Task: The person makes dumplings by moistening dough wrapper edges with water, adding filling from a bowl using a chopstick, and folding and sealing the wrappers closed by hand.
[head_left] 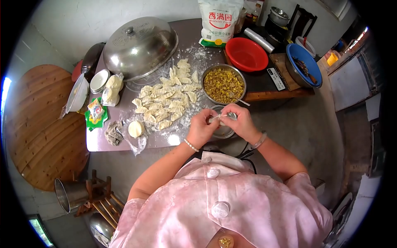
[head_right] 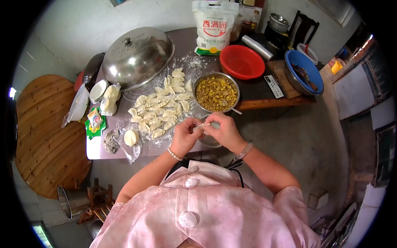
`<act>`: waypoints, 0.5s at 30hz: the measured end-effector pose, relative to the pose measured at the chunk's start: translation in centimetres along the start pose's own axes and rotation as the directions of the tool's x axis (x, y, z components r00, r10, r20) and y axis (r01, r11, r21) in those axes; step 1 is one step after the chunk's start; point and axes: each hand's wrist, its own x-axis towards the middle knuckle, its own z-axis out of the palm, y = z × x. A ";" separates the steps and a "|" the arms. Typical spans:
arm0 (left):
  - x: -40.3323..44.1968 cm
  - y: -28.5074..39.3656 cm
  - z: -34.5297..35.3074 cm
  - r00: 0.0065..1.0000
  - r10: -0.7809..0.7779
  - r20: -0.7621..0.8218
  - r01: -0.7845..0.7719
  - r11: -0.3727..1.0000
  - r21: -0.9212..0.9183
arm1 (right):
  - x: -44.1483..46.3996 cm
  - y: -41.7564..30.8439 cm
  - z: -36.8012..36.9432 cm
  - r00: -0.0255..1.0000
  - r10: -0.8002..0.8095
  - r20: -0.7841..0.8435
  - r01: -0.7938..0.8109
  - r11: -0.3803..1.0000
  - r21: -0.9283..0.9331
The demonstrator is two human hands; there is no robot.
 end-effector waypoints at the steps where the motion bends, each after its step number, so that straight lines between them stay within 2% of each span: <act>1: 0.0 0.0 0.0 1.000 0.007 0.005 -0.007 1.000 0.004 | 0.0 -0.2 0.1 0.998 0.061 0.002 -0.061 0.998 0.034; 4: 0.0 -0.3 -0.5 0.996 -0.037 0.087 0.033 0.998 0.056 | -0.1 -0.4 0.4 1.000 0.001 -0.029 0.000 1.000 0.014; 10: 0.0 0.0 -0.4 0.991 -0.113 0.069 0.110 0.993 0.038 | -0.1 0.5 0.8 0.992 -0.111 -0.059 0.090 0.955 -0.282; 12: 0.0 -0.3 -0.9 0.994 -0.099 0.048 0.098 0.995 0.011 | 0.2 1.1 1.3 0.997 0.057 -0.056 -0.054 0.997 0.057; 13: 0.0 -0.4 -1.2 0.995 -0.092 0.039 0.092 0.996 -0.003 | 0.4 1.2 1.6 0.990 0.138 -0.034 -0.127 0.966 0.225; 15: -0.1 -0.4 -1.6 0.996 -0.085 0.020 0.087 0.994 -0.073 | 0.7 0.7 2.0 0.987 0.157 -0.017 -0.146 0.946 0.291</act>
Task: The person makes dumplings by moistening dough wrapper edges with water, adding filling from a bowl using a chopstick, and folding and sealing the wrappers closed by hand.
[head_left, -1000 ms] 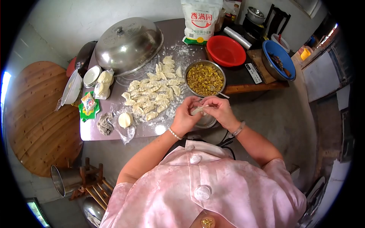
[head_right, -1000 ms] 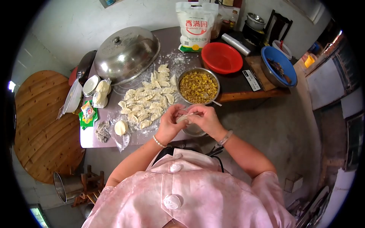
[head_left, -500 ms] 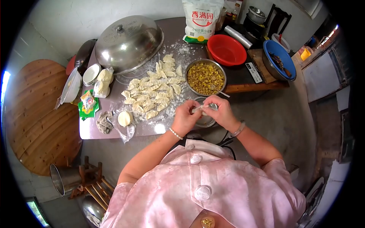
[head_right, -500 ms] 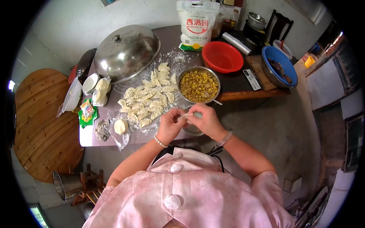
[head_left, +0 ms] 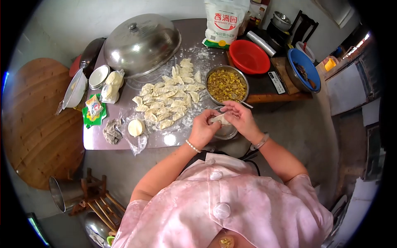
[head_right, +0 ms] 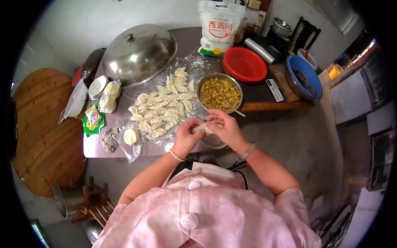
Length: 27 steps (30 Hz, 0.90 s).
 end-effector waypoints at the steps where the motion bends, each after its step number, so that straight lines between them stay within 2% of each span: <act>1: -0.1 0.0 -0.2 1.000 0.004 -0.010 -0.004 0.999 -0.035 | 0.1 -0.3 0.3 1.000 0.011 0.007 -0.011 0.999 0.034; 4: -0.2 0.3 -0.9 0.996 0.078 -0.038 -0.080 0.996 -0.049 | 0.1 -1.5 0.8 0.977 0.174 0.121 -0.154 0.976 -0.156; 7: -0.9 1.2 -1.4 0.998 0.050 -0.046 -0.058 0.978 -0.203 | 0.5 -1.3 1.3 0.978 0.175 0.113 -0.178 0.984 0.016; 10: -1.4 1.1 -2.4 0.997 -0.018 -0.075 0.009 0.992 -0.129 | 0.8 -1.0 1.6 0.970 0.203 0.133 -0.210 0.977 0.042; 19: -2.0 0.7 -3.2 0.993 -0.038 -0.114 0.026 0.995 -0.101 | 1.1 -1.5 2.0 0.953 0.223 0.206 -0.215 0.975 -0.059; 22: -2.4 2.0 -2.3 0.986 -0.052 -0.160 0.017 0.977 -0.213 | 1.1 -1.6 2.0 0.955 0.223 0.197 -0.218 0.975 -0.045; 27: -1.9 1.1 -2.5 0.991 -0.064 -0.121 0.035 0.974 -0.226 | 0.8 -1.7 1.9 0.954 0.236 0.186 -0.223 0.971 -0.091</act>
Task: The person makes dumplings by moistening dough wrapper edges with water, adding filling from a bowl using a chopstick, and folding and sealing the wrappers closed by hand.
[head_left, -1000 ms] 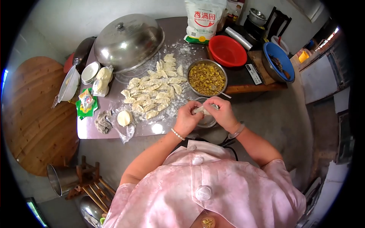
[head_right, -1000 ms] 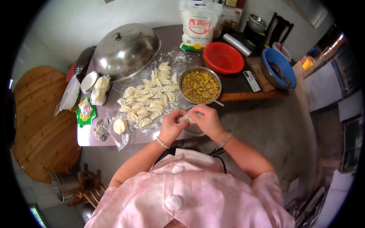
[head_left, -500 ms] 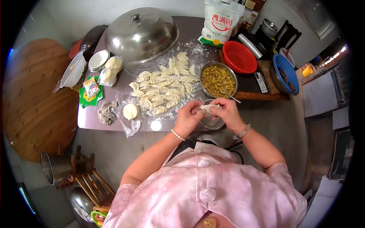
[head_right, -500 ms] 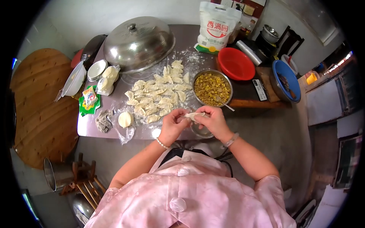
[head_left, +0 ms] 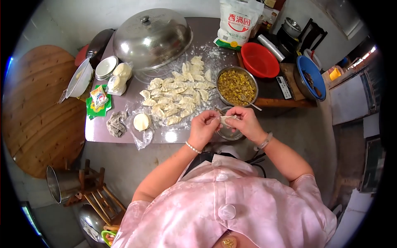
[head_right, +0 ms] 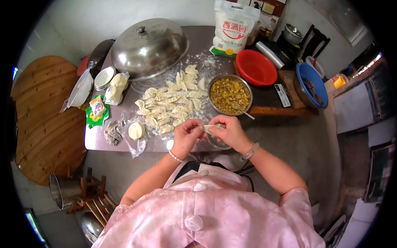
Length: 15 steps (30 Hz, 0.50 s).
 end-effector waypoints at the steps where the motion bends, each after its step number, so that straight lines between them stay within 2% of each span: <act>1: 0.0 -0.1 0.0 1.000 0.006 0.000 -0.006 1.000 0.008 | -0.1 0.1 0.0 1.000 0.013 -0.001 -0.013 1.000 -0.001; 7: -0.3 -0.4 0.1 0.995 0.099 -0.031 -0.095 0.989 0.112 | -0.3 -0.1 0.2 1.000 0.010 -0.012 -0.010 0.999 -0.049; 10: -0.9 0.9 0.5 0.993 0.103 -0.061 -0.096 0.989 0.109 | -0.3 -0.4 0.4 1.000 -0.006 -0.009 0.006 0.999 -0.047; 15: -0.8 -0.1 -0.4 0.997 0.070 -0.011 -0.068 0.987 0.149 | -0.3 0.1 0.8 1.000 -0.026 -0.006 0.025 0.998 -0.053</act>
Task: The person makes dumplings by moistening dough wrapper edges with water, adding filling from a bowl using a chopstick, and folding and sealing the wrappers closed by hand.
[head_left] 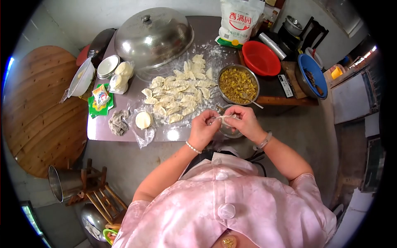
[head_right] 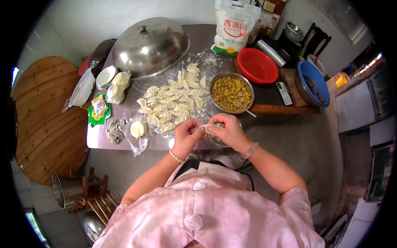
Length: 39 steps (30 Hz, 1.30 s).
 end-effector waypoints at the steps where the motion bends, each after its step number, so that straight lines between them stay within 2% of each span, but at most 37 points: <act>1: 0.0 -0.1 -0.1 1.000 -0.017 0.011 0.017 1.000 0.001 | -0.1 0.1 0.1 1.000 -0.003 -0.003 0.003 1.000 -0.014; 4: 0.1 -1.4 -0.1 0.998 0.047 -0.032 -0.044 0.997 0.070 | 0.1 0.1 0.5 0.943 -0.331 0.012 0.319 0.896 -0.308; 7: -0.2 -1.0 -0.1 0.976 0.218 -0.022 -0.201 0.930 0.309 | 0.3 -0.1 0.6 0.994 -0.111 -0.021 0.101 0.954 -0.281; 13: -0.5 -0.6 -0.7 0.975 0.215 -0.052 -0.187 0.928 0.323 | 0.8 -0.3 1.5 0.998 -0.039 -0.043 0.026 0.964 -0.266; 16: -0.4 -0.8 -1.1 0.986 0.155 -0.057 -0.135 0.953 0.270 | 1.3 0.9 2.1 0.986 -0.151 -0.076 0.117 0.936 -0.333; 19: 0.1 -1.1 -1.8 0.997 -0.014 -0.080 0.018 0.999 0.051 | 2.0 0.0 2.0 0.985 0.172 0.021 -0.168 0.976 -0.135; 22: 0.2 -1.2 -2.9 0.991 0.080 -0.104 -0.065 0.988 0.138 | 2.7 -0.9 1.7 0.956 0.255 0.147 -0.271 0.957 0.105; 23: 0.2 -1.0 -3.2 0.991 0.089 -0.103 -0.071 0.983 0.170 | 2.9 -0.7 1.7 0.947 0.265 0.184 -0.287 0.952 0.109; 25: 0.3 -0.4 -3.8 0.989 0.111 -0.100 -0.085 0.969 0.231 | 3.5 -0.1 1.5 0.924 0.282 0.257 -0.318 0.941 0.113; 28: 0.3 -0.7 -4.6 0.997 0.036 -0.070 -0.023 0.984 0.178 | 4.1 0.2 1.8 0.915 0.256 0.313 -0.257 0.966 -0.037; 31: 0.4 -0.7 -5.2 0.999 -0.003 -0.034 0.011 0.977 0.212 | 4.6 0.1 2.3 0.911 0.308 0.274 -0.257 0.944 -0.207; 34: 0.5 -1.4 -5.5 0.994 0.037 -0.099 -0.029 0.996 0.082 | 4.7 0.1 2.7 0.939 0.256 0.229 -0.210 0.956 -0.206; 37: 0.2 -2.1 -5.6 0.983 -0.039 -0.177 0.033 0.999 -0.037 | 4.9 0.2 2.9 0.950 0.292 0.112 -0.297 0.955 0.023; 39: 0.0 -1.7 -5.0 0.972 -0.232 -0.022 0.228 0.967 -0.117 | 5.1 0.6 3.2 0.951 0.297 0.082 -0.308 0.932 0.191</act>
